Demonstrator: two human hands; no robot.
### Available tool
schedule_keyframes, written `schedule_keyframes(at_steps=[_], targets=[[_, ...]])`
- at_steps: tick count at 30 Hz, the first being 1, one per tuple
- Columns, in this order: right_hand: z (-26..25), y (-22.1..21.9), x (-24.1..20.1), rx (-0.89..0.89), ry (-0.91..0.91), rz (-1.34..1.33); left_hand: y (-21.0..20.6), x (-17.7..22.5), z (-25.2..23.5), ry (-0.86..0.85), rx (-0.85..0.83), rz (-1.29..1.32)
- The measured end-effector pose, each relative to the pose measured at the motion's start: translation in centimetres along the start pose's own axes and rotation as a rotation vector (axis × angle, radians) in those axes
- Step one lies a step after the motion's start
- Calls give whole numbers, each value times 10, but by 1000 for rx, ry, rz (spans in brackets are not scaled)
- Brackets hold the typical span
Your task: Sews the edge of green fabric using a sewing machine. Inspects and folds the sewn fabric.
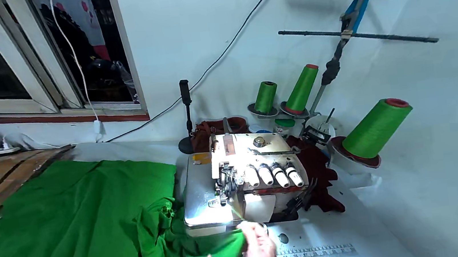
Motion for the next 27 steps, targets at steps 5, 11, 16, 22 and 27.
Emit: schedule_keyframes(at_steps=[5, 11, 16, 22, 27], targets=[[19, 8, -23, -156, 138, -72, 13, -7, -44, -343, 231, -195], [11, 24, -84, -133, 222, -172, 37, -25, -65, -493, 184, -552], [-4, 25, -102, -276, 347, -114, 70, -15, -55, -401, 81, -255], [-14, 7, -118, -352, 193, -40, 128, -16, -33, -257, -171, 86], [-25, -10, -128, -372, 117, 9, 175, -36, -9, -113, -284, 22]])
Point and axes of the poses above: each hand's wrist, its own z-axis away from the middle knuckle, its own y-axis out of the back of the hand, x = y × z, the point moved 1 cm from there along -z, towards the middle knuckle, and after that the axes turned 5 degrees about -z, right-handed, at the moved point
